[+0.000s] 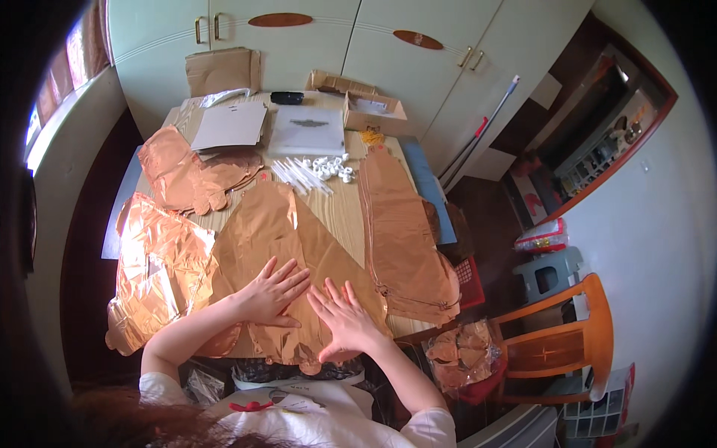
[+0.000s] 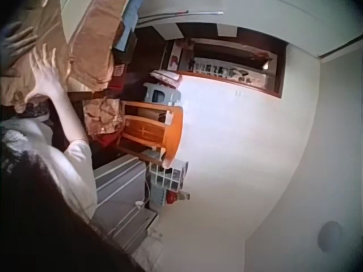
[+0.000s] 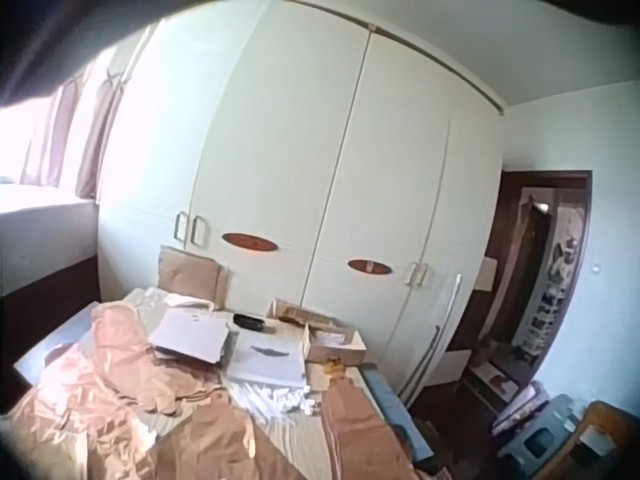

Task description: Folding and organizing copper-colored foil balloons on a workspace.

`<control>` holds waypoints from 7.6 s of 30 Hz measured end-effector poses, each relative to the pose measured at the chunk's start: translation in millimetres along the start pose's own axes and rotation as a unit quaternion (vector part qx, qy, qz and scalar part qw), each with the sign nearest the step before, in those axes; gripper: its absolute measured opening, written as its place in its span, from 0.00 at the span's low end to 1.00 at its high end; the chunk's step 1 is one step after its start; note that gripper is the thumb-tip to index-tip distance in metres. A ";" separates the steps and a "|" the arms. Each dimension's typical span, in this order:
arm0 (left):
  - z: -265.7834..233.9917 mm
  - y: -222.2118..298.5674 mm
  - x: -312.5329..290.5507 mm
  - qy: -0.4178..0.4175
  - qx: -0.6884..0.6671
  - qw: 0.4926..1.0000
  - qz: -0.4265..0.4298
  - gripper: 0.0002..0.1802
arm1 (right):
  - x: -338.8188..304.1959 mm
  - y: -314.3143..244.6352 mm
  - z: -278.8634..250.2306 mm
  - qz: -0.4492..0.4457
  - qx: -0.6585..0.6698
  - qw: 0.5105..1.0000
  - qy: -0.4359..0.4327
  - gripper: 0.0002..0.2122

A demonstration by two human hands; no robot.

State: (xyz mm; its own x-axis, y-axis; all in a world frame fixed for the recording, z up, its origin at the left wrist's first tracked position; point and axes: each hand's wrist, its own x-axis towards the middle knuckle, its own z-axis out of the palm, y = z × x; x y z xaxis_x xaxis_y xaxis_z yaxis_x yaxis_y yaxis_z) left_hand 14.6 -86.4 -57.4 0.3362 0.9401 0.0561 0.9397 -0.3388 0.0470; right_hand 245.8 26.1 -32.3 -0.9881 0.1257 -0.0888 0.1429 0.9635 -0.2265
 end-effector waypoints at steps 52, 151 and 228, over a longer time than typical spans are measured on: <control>4.2 -2.5 1.2 0.023 -0.034 0.999 -0.001 0.48 | 2.5 5.2 19.2 0.025 0.004 0.997 0.067 0.45; -38.6 -16.0 18.6 0.081 -0.432 0.847 -0.297 0.31 | -4.2 -89.1 -17.8 -0.015 0.190 0.937 0.294 0.18; -26.7 -34.9 80.0 -0.093 0.010 0.985 -0.142 0.67 | -13.7 7.2 22.2 -0.034 0.012 0.975 0.220 0.15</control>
State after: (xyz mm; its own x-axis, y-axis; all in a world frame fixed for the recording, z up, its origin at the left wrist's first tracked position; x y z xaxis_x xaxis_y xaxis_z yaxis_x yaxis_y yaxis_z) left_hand 7.0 -0.3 -27.9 0.0638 0.9881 -0.1402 0.9979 -0.0622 0.0156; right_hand 261.7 26.0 -54.2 -0.9234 0.1560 0.3508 0.0725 0.9681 -0.2398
